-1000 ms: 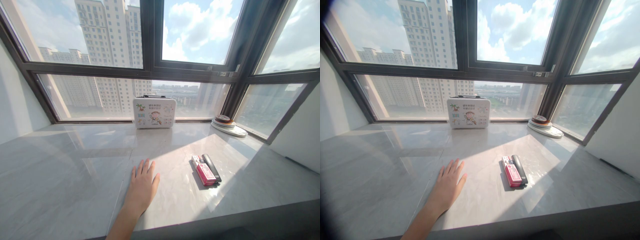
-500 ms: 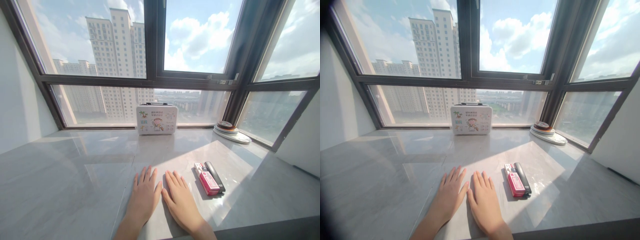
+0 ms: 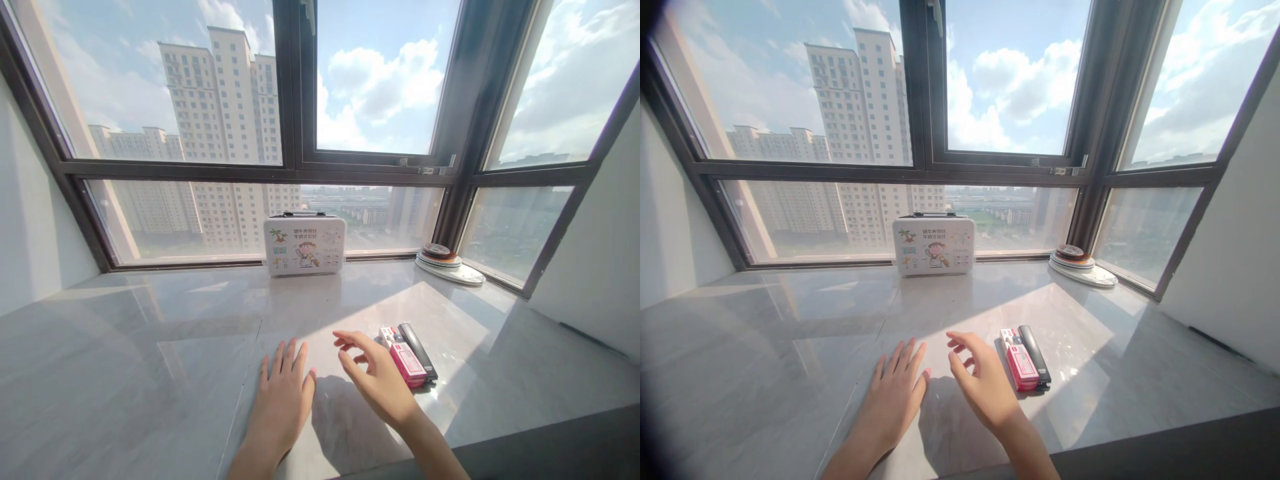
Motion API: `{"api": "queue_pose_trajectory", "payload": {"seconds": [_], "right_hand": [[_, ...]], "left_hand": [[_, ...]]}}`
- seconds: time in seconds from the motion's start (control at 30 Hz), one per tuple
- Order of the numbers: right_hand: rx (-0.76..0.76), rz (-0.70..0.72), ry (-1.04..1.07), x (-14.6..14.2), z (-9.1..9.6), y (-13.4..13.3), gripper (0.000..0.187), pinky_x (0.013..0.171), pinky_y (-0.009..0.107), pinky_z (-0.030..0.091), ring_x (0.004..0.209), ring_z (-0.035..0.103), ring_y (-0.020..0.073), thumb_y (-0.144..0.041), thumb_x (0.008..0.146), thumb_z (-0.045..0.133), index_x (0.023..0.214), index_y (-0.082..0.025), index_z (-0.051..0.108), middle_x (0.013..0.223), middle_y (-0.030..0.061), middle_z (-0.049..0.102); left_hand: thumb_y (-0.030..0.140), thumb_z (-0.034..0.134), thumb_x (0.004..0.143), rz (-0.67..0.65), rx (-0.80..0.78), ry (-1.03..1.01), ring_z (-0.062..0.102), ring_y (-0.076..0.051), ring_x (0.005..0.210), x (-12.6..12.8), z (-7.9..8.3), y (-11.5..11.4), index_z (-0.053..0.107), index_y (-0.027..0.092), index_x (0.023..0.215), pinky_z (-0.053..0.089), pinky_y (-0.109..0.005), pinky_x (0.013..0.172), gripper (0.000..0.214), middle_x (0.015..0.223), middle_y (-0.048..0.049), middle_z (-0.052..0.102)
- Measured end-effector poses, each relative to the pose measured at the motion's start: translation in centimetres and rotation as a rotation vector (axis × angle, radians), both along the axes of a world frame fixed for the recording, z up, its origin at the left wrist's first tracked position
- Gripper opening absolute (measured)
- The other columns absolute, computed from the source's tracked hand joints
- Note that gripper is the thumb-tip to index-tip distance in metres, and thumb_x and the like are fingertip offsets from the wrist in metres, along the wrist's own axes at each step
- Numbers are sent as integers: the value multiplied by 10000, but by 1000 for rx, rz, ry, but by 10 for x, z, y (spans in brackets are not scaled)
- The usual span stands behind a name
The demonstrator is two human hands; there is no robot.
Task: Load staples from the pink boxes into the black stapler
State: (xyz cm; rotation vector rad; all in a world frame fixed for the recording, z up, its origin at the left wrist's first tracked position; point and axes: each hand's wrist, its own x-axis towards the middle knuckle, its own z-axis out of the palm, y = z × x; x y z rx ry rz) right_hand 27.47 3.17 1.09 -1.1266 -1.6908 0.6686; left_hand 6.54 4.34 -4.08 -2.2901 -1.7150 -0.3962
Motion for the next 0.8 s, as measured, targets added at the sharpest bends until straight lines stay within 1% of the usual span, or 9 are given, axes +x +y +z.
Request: {"api": "queue_pose_trajectory", "payload": {"seconds": [0.07, 0.17, 0.23, 0.33, 0.43, 0.5, 0.57, 0.67, 0.8], "right_hand": [[41, -199, -6, 40, 13, 7, 436, 682, 296, 513, 833, 642, 218, -504, 970, 571, 1253, -206, 717, 953, 77, 704], [18, -442, -118, 106, 13, 13, 465, 683, 305, 459, 705, 569, 194, -575, 921, 629, 1199, -216, 728, 784, 21, 629], [-97, -442, -146, 140, 2, 14, 519, 663, 312, 435, 656, 545, 194, -628, 896, 638, 1195, -214, 733, 724, 3, 606], [-257, -251, -43, 157, -16, 12, 553, 624, 312, 416, 700, 581, 235, -701, 858, 633, 973, -180, 777, 716, 38, 640], [-321, -128, 85, 140, -22, 9, 581, 544, 283, 361, 611, 538, 197, -734, 859, 610, 876, -172, 754, 697, 35, 631], [-367, -131, 107, 117, -21, 7, 599, 480, 262, 290, 486, 428, 146, -751, 863, 588, 905, -174, 744, 595, -6, 550], [-388, -153, 88, 89, -20, 8, 612, 461, 256, 279, 452, 395, 134, -762, 860, 579, 873, -170, 731, 557, -19, 511], [-315, -149, 36, 41, -23, 12, 609, 500, 245, 322, 520, 458, 144, -737, 910, 536, 833, -162, 717, 627, -1, 566], [-191, -126, 0, -25, -29, 20, 562, 557, 238, 340, 590, 485, 151, -654, 983, 497, 829, -161, 718, 632, -7, 559]], "left_hand": [[317, 449, 1041, 4, -10, -25, 363, -371, 1509, -1, -1, 1, 497, 237, 1544, 319, -640, 1200, 512, 1619, -130, 427], [333, 441, 1042, 11, -29, -31, 371, -368, 1504, -1, 0, 1, 498, 235, 1542, 324, -642, 1194, 514, 1619, -127, 428], [319, 429, 1040, 14, -31, -18, 375, -362, 1503, 0, 2, 0, 507, 234, 1535, 326, -638, 1193, 508, 1615, -127, 434], [301, 413, 1041, -2, -26, -7, 378, -361, 1502, 1, 3, -1, 535, 226, 1514, 323, -636, 1193, 494, 1604, -135, 449], [296, 401, 1043, -7, -10, -40, 397, -361, 1489, 2, 1, -1, 534, 210, 1514, 320, -630, 1196, 496, 1592, -141, 464], [285, 374, 1049, -4, -4, -102, 422, -346, 1474, 1, 0, 0, 518, 202, 1522, 335, -609, 1193, 502, 1577, -131, 488], [281, 329, 1060, -13, -10, -205, 470, -320, 1439, -1, 0, 2, 524, 192, 1510, 352, -577, 1190, 498, 1534, -125, 540], [346, 266, 1086, -25, -41, -464, 573, -278, 1327, -5, 5, 3, 571, 187, 1439, 400, -514, 1166, 493, 1414, -124, 638], [535, 269, 1080, 100, -133, -930, 650, -251, 1211, -10, 14, -3, 556, 226, 1402, 524, -429, 1032, 531, 1311, -99, 686]]}}
